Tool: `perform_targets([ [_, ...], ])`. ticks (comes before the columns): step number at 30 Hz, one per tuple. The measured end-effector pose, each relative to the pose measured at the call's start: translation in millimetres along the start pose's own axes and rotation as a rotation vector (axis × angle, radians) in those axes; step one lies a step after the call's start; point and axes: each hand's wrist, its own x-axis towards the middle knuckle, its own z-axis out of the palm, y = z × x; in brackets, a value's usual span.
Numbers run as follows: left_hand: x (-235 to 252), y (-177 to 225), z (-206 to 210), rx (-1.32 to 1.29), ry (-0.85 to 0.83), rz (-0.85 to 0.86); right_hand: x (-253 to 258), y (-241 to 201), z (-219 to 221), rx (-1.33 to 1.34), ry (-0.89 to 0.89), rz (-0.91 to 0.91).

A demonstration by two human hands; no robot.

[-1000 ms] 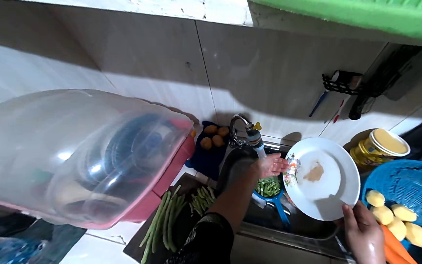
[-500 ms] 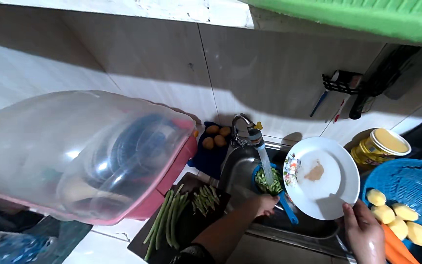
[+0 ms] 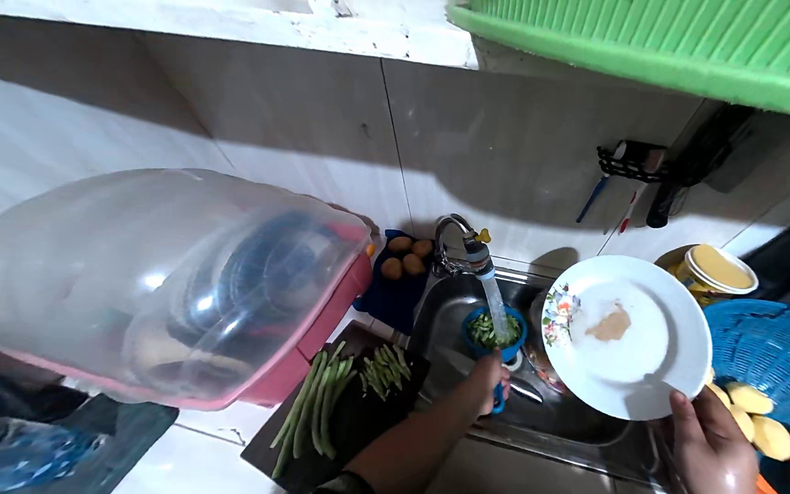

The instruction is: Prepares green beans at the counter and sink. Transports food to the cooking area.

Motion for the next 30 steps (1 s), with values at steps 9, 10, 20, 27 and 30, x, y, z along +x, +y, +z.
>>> perform_targets([
  [9,-73,16,-50,0.522,-0.077,0.038,4,-26,-21,0.002,0.052,0.017],
  [10,-79,20,-52,0.578,-0.078,0.054,4,-27,-21,0.003,0.053,0.017],
  [20,-107,32,-63,0.590,-0.011,0.032,-2,-59,-30,0.069,0.020,0.064],
  [27,-128,36,-74,0.540,-0.053,0.031,-3,-57,-27,0.066,0.004,0.089],
  [30,-126,31,-67,0.404,-0.061,0.074,-3,-51,-22,0.095,-0.007,0.078],
])
